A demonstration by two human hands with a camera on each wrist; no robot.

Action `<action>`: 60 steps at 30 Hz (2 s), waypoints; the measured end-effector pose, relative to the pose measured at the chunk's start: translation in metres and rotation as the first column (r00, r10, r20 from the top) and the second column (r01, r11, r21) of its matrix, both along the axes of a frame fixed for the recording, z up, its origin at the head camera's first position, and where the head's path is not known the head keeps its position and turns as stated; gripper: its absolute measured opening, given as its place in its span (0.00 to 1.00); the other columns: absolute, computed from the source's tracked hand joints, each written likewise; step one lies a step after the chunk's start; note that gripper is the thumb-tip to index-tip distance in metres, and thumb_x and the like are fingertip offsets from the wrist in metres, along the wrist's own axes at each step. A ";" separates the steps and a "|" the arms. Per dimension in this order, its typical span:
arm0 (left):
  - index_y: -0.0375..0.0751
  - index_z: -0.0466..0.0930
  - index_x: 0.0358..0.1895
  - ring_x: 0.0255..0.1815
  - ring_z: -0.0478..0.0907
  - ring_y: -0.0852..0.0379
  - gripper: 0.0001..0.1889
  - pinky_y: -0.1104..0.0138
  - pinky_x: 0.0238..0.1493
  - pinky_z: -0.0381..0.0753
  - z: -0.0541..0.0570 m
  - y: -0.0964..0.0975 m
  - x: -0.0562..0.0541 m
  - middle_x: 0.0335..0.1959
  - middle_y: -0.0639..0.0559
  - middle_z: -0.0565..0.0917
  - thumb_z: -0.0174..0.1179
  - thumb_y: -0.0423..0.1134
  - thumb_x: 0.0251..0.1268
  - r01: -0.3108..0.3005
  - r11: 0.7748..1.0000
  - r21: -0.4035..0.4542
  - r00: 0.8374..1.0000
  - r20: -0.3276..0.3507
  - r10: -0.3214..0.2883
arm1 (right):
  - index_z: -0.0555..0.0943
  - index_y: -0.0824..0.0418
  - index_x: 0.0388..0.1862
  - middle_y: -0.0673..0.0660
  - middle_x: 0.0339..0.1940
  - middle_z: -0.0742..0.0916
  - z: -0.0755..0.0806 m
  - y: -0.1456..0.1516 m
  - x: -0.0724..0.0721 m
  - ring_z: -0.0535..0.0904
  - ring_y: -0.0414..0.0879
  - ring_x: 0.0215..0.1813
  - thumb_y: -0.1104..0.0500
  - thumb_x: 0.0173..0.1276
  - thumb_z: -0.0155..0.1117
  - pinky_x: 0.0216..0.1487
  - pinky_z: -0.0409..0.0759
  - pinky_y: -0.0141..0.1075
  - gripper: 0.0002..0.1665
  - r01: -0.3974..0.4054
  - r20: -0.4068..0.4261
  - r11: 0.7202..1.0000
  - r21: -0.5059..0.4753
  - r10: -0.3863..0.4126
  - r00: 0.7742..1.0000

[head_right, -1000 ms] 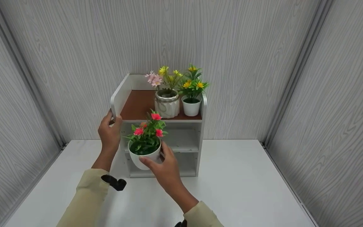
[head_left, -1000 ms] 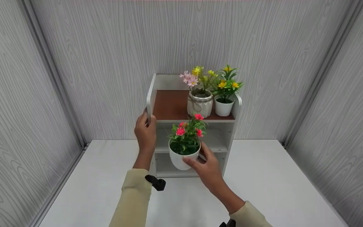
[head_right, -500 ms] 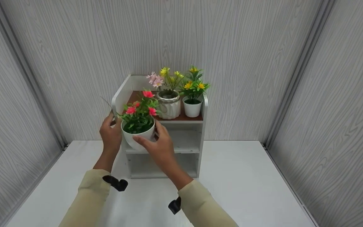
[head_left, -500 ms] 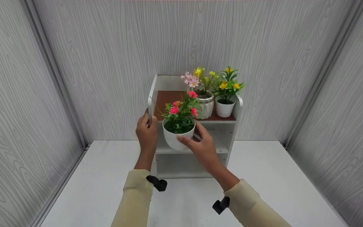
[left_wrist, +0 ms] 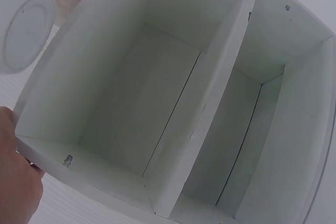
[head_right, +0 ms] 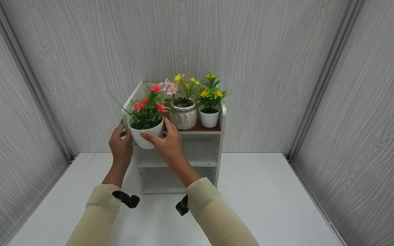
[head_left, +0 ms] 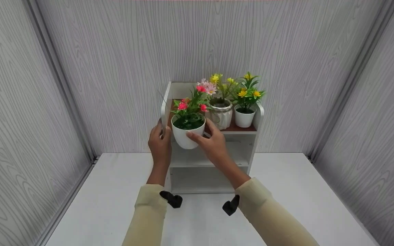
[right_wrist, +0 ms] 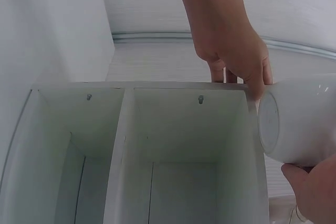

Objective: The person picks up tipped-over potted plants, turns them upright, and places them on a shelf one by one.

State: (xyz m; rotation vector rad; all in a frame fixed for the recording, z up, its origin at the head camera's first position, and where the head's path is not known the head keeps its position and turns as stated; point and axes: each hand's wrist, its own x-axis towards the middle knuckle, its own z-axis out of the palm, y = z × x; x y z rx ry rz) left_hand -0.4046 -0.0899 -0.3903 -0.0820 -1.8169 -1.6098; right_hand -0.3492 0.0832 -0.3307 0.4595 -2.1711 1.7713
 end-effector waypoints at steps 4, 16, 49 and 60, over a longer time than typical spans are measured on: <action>0.51 0.72 0.73 0.64 0.77 0.51 0.26 0.53 0.63 0.80 -0.001 0.000 0.001 0.59 0.48 0.81 0.54 0.54 0.76 -0.009 1.000 -0.013 1.000 0.003 0.009 | 0.66 0.55 0.77 0.55 0.68 0.79 0.003 -0.006 -0.006 0.75 0.48 0.68 0.40 0.58 0.78 0.66 0.78 0.46 0.53 0.009 -0.003 1.000 0.008 -0.009 1.000; 0.47 0.70 0.74 0.65 0.77 0.50 0.24 0.54 0.63 0.80 -0.001 0.000 0.001 0.62 0.46 0.80 0.52 0.47 0.80 -0.024 0.998 -0.060 1.000 -0.020 0.023 | 0.69 0.52 0.75 0.51 0.66 0.81 0.012 -0.017 -0.016 0.78 0.44 0.65 0.38 0.56 0.78 0.64 0.80 0.43 0.51 -0.019 -0.035 1.000 -0.005 0.019 0.999; 0.50 0.68 0.75 0.67 0.75 0.52 0.25 0.55 0.65 0.79 -0.002 0.000 0.000 0.64 0.49 0.79 0.54 0.44 0.78 -0.006 0.999 -0.032 1.000 -0.016 0.006 | 0.66 0.54 0.77 0.52 0.68 0.79 0.015 -0.032 -0.037 0.76 0.44 0.66 0.35 0.57 0.76 0.66 0.78 0.42 0.54 0.019 -0.004 1.000 -0.018 -0.019 1.000; 0.49 0.70 0.74 0.66 0.76 0.51 0.25 0.57 0.64 0.80 0.000 0.001 -0.001 0.63 0.48 0.79 0.55 0.45 0.78 -0.009 1.000 -0.010 1.000 -0.027 0.009 | 0.65 0.56 0.78 0.56 0.68 0.79 0.014 -0.036 -0.044 0.76 0.45 0.66 0.39 0.60 0.75 0.66 0.78 0.42 0.52 0.055 -0.005 0.997 -0.062 -0.055 0.998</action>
